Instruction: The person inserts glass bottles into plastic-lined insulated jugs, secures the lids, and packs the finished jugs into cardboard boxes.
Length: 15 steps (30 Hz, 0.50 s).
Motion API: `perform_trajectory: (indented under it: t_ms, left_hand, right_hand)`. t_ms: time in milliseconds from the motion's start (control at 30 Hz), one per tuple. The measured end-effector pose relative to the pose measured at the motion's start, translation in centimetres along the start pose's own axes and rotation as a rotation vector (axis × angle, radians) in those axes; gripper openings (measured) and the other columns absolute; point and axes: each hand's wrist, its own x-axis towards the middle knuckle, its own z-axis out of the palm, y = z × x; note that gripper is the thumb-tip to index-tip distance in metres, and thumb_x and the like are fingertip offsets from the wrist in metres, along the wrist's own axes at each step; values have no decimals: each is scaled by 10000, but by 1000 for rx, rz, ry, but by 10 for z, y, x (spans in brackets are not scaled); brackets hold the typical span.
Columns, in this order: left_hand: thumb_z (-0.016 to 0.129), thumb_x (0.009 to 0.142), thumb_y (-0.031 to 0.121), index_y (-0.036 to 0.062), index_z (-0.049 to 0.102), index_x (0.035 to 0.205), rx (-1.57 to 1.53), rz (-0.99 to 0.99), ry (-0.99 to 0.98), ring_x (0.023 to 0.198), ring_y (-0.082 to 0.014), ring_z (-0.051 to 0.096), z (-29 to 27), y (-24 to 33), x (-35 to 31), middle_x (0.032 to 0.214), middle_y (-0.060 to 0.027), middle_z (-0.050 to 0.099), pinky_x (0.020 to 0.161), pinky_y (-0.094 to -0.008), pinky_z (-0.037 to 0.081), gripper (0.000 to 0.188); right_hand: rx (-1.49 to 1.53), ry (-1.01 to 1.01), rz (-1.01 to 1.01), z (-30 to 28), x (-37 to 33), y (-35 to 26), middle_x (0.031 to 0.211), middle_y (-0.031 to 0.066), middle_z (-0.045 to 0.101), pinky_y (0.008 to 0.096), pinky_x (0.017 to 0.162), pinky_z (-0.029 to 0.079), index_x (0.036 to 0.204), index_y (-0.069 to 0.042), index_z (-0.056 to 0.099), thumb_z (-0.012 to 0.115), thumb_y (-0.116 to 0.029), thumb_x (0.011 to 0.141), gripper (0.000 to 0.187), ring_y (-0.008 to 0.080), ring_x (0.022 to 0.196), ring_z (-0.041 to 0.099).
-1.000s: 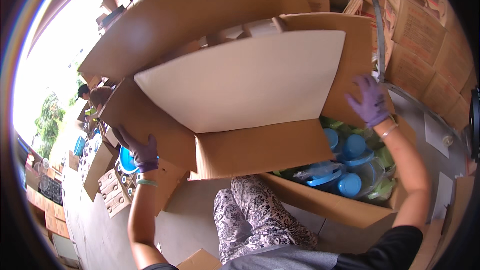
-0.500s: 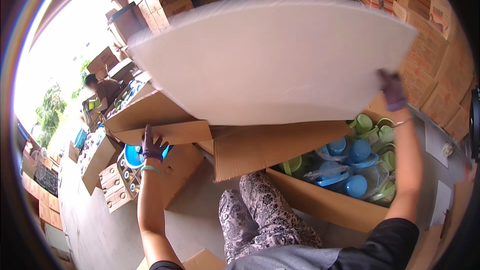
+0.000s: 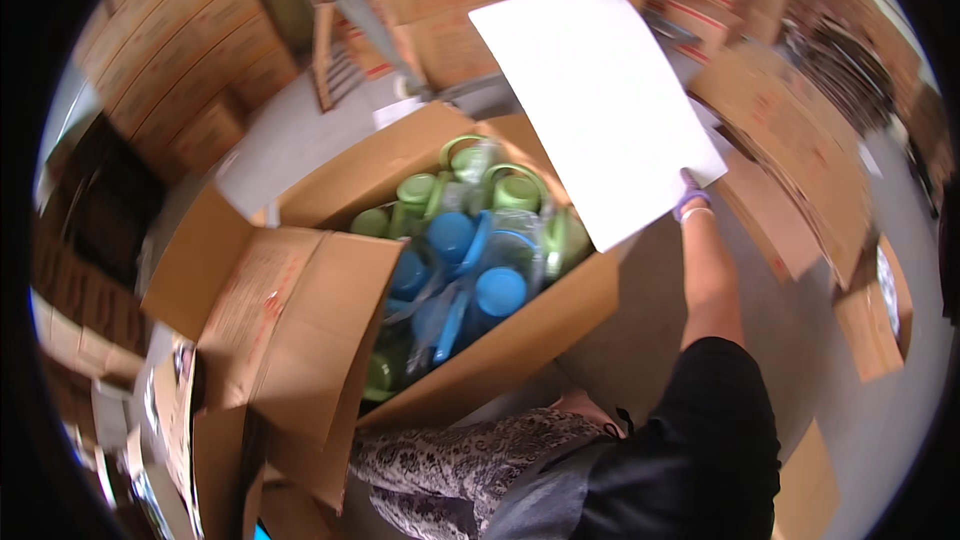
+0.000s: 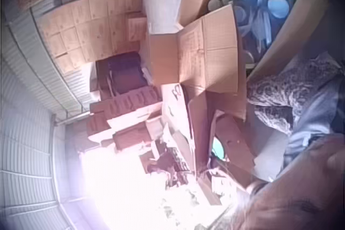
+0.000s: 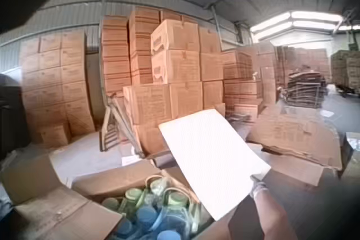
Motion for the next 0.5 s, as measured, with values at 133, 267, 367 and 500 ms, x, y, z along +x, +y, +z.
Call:
perform_trajectory:
  t_ms: [133,267,367,500]
  left_hand:
    - [466,924,516,283,368,1410,69,34,-1,1310,-350,385,8,-9,-17,1452,-79,430,1033,-599,335,548]
    - [494,903,533,251,422,1372,61,27,64,1275,-343,419,-38,-3,13,1426,-82,457,1017,-589,352,552]
    - [514,887,546,227,463,1344,-32,-23,102,1250,-337,445,-78,6,47,1406,-85,478,1005,-583,365,559]
    - [542,866,562,196,517,1305,-316,-232,121,1215,-330,480,-121,14,110,1380,-88,506,989,-573,382,573]
  right_hand:
    - [-76,326,-28,-70,2,-5,1425,179,457,500,1092,349,1373,16,463,742,-466,797,801,323,1294,442]
    - [-369,557,-60,-61,-2,11,1489,207,365,533,1088,327,1409,5,415,707,-539,799,868,327,1363,369]
    - [-961,881,-105,-8,-18,17,1537,228,296,557,1086,310,1437,-4,378,681,-593,800,919,330,1414,313]
    - [-867,148,-1096,107,-110,83,1434,236,401,465,1096,339,1421,26,373,733,-396,847,798,366,1331,382]
